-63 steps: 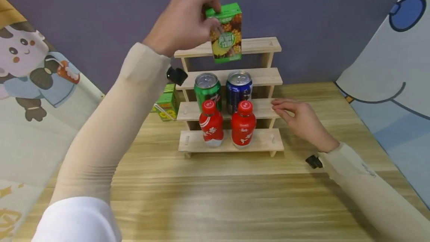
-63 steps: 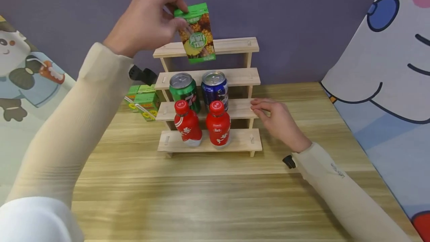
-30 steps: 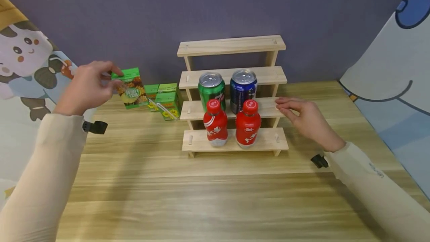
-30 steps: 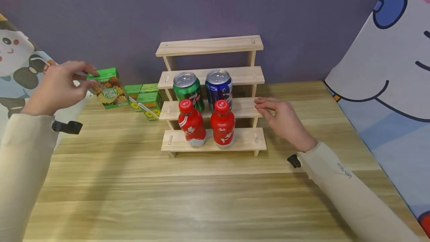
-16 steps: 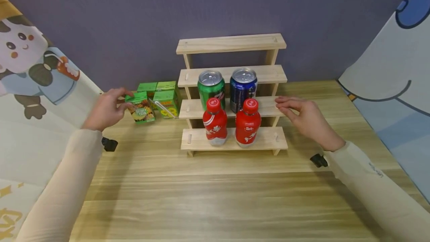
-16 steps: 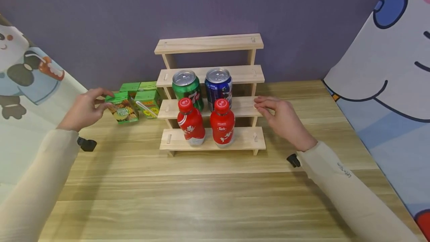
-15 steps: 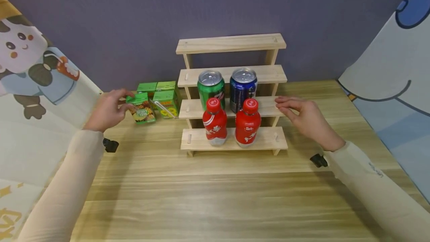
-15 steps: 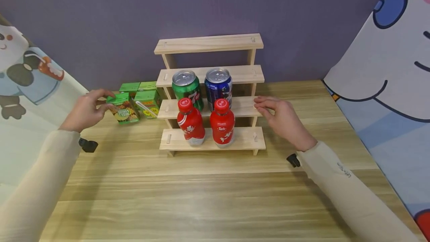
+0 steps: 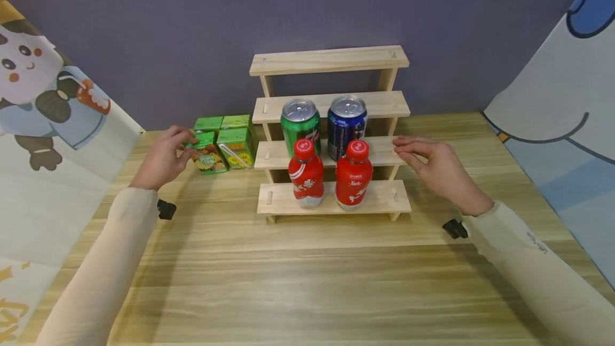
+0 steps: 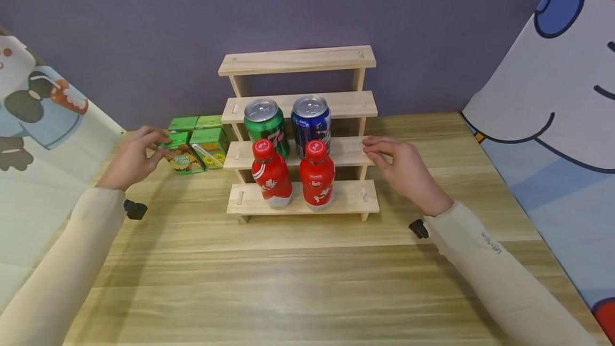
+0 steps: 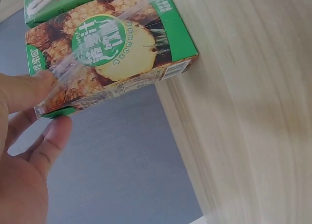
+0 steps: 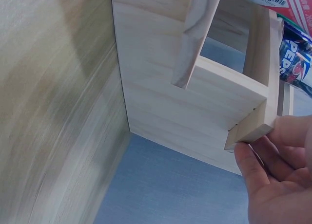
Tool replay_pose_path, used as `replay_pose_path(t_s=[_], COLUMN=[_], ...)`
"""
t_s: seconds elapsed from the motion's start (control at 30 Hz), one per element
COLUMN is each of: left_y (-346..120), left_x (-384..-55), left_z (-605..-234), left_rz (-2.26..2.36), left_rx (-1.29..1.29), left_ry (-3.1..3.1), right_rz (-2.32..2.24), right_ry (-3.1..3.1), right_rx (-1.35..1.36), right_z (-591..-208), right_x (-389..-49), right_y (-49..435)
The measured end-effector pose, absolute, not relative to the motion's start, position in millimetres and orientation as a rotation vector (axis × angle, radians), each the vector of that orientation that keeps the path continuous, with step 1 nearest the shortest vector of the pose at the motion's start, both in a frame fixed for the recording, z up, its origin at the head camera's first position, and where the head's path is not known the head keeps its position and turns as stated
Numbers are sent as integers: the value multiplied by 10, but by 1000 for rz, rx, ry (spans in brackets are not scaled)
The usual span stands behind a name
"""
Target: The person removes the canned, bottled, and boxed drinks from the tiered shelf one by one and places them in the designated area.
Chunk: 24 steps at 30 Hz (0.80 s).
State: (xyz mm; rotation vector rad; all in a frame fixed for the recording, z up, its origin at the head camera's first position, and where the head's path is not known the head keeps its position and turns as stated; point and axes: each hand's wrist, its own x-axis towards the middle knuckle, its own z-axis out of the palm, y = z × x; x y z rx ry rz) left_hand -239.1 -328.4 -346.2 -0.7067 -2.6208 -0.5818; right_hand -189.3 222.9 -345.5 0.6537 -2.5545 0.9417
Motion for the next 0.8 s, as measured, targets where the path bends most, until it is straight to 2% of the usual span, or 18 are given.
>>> replay_pose_path(t_s=[0.53, 0.8], left_y=[-3177, -2793], left_x=[-2448, -2362], left_z=[-3395, -3172], left_rz=[-563, -645], left_rx=[-649, -722], left_ry=[-2652, -2548], right_rz=[930, 935], right_ry=[-2544, -2545], right_rx=[656, 651], right_z=[-3451, -3467], right_x=[-1895, -1897], right_y=[2219, 2223])
